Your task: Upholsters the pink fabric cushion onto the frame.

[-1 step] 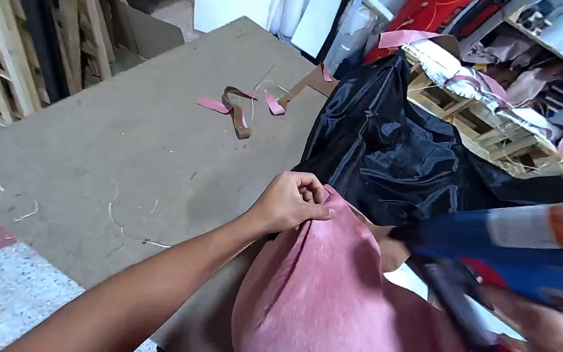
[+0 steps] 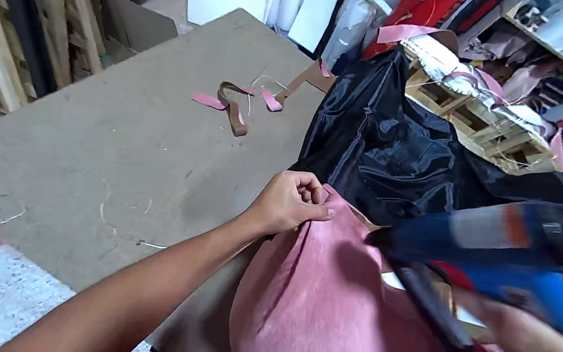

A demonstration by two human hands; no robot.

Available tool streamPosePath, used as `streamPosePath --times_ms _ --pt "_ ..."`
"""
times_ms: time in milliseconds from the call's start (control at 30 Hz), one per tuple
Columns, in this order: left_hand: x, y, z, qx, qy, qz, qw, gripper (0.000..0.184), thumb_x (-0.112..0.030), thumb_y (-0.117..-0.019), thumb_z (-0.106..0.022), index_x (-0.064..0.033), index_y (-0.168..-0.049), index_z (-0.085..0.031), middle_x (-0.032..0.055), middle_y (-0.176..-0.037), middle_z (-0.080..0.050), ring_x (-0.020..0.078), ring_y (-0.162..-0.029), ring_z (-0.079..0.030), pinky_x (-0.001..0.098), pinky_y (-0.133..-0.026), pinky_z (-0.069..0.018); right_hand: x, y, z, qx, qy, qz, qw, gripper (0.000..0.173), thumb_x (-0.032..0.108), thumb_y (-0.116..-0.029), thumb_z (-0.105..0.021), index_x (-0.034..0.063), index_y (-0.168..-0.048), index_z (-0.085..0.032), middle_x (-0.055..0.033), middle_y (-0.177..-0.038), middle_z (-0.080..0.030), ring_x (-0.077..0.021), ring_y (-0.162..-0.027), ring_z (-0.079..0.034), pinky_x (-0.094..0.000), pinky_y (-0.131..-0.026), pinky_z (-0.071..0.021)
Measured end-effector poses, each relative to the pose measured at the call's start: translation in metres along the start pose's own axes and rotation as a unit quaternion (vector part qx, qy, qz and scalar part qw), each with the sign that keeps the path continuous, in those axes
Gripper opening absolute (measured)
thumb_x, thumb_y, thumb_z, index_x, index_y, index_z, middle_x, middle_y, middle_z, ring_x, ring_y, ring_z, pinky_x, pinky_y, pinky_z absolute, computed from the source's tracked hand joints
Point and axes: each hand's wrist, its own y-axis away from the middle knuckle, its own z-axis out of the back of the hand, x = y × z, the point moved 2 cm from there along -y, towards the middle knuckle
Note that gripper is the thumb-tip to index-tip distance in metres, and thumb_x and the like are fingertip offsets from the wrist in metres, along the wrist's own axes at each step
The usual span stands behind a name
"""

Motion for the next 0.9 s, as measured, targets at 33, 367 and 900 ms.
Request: streamPosePath --times_ms 33,367,900 --pt "0.002 -0.002 0.001 0.01 0.014 0.001 1.0 0.027 -0.025 -0.0799 -0.09 -0.011 -0.088 -0.069 0.0039 -0.065 -0.063 0.014 -0.046 -0.058 0.0286 -0.04 -0.0496 0.01 -0.015 -0.009 0.026 0.016 0.003 1.0 0.033 0.04 -0.0973 -0.071 0.0071 -0.103 -0.072 -0.0075 -0.079 -0.072 -0.0188 -0.065 -0.07 -0.0468 -0.057 -0.0603" --pt "0.025 -0.018 -0.002 0.054 0.136 0.015 0.989 0.025 -0.024 -0.0821 -0.086 -0.0114 -0.081 -0.064 0.0026 -0.058 -0.058 0.0117 -0.046 -0.052 0.0256 -0.041 -0.0416 0.064 -0.069 -0.032 0.067 0.166 -0.053 0.982 0.041 0.043 -0.0968 -0.068 0.0043 -0.085 -0.069 -0.0118 -0.066 -0.065 -0.0231 -0.058 -0.063 -0.0454 -0.05 -0.0469" --pt "-0.06 0.049 -0.027 0.105 -0.227 -0.354 0.901 0.043 -0.052 -0.095 -0.065 -0.0232 -0.126 -0.07 -0.0078 -0.135 -0.065 0.0084 -0.129 -0.058 0.0359 -0.107 -0.0526 -0.065 0.019 0.02 -0.072 0.257 -0.165 0.949 0.021 0.035 -0.089 -0.071 0.0158 -0.098 -0.068 -0.0003 -0.069 -0.063 -0.0178 -0.062 -0.063 -0.0471 -0.057 -0.0527"
